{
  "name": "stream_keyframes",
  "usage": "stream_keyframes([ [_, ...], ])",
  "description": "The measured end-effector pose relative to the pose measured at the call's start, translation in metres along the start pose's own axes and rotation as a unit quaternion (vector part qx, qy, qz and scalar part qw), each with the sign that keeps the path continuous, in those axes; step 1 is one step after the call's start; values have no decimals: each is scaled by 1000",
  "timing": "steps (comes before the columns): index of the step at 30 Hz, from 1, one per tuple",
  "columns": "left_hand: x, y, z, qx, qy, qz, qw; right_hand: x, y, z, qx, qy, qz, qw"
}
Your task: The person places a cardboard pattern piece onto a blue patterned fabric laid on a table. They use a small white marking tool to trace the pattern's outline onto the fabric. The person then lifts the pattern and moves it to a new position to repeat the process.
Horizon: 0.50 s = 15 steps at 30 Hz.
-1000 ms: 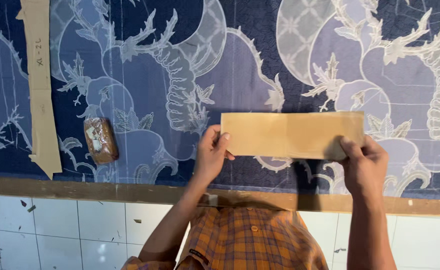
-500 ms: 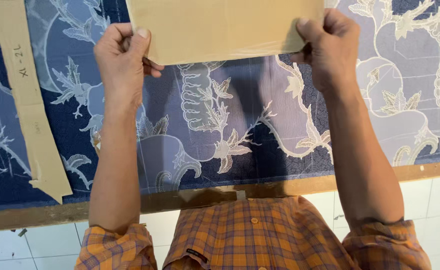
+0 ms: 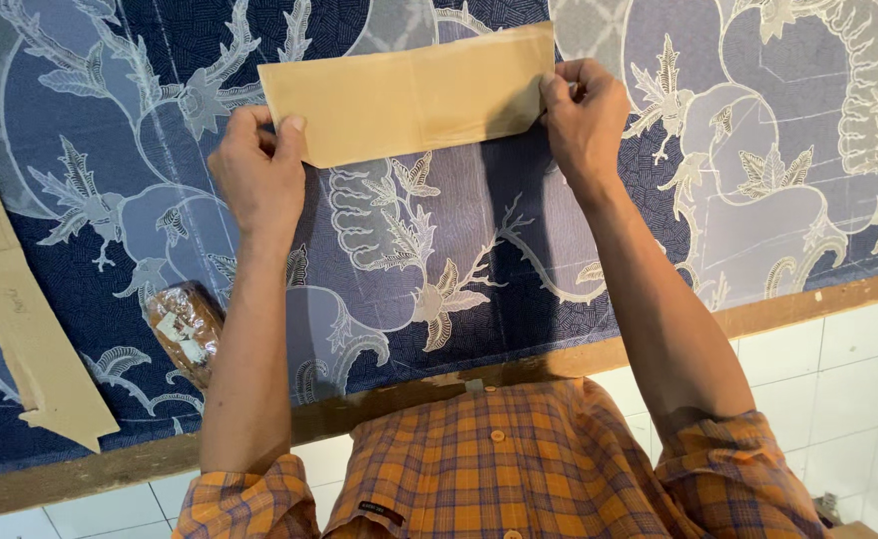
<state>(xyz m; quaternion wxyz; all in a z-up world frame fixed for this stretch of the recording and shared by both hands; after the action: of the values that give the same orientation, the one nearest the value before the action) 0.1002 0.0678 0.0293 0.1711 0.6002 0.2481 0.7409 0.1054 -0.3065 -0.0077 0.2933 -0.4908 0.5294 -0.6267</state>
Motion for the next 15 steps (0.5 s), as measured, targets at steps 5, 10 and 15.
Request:
stream_keyframes([
  [5, -6, 2, 4, 30, -28, 56, 998, -2, 4, 8, 44, 24, -90, 995],
  [10, 4, 13, -10, 54, -17, 117, 992, -2, 5, 1, 70, 36, -113, 991],
  [15, -14, 53, -44, -135, 12, 207, 969, -2, 0, -1, 79, 40, -135, 987],
])
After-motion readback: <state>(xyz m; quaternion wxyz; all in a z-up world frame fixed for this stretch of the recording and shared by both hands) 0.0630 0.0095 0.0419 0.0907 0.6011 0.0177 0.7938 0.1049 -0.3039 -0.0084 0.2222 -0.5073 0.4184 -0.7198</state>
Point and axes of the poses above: each hand's wrist, its own z-axis towards the middle knuckle, its own x-axis out of the back of the hand, y = z × x, the point moved 4 cm from there along z, towards the middle knuckle, and after that the axes turned 10 degrees about z, right-handed, at the moved point
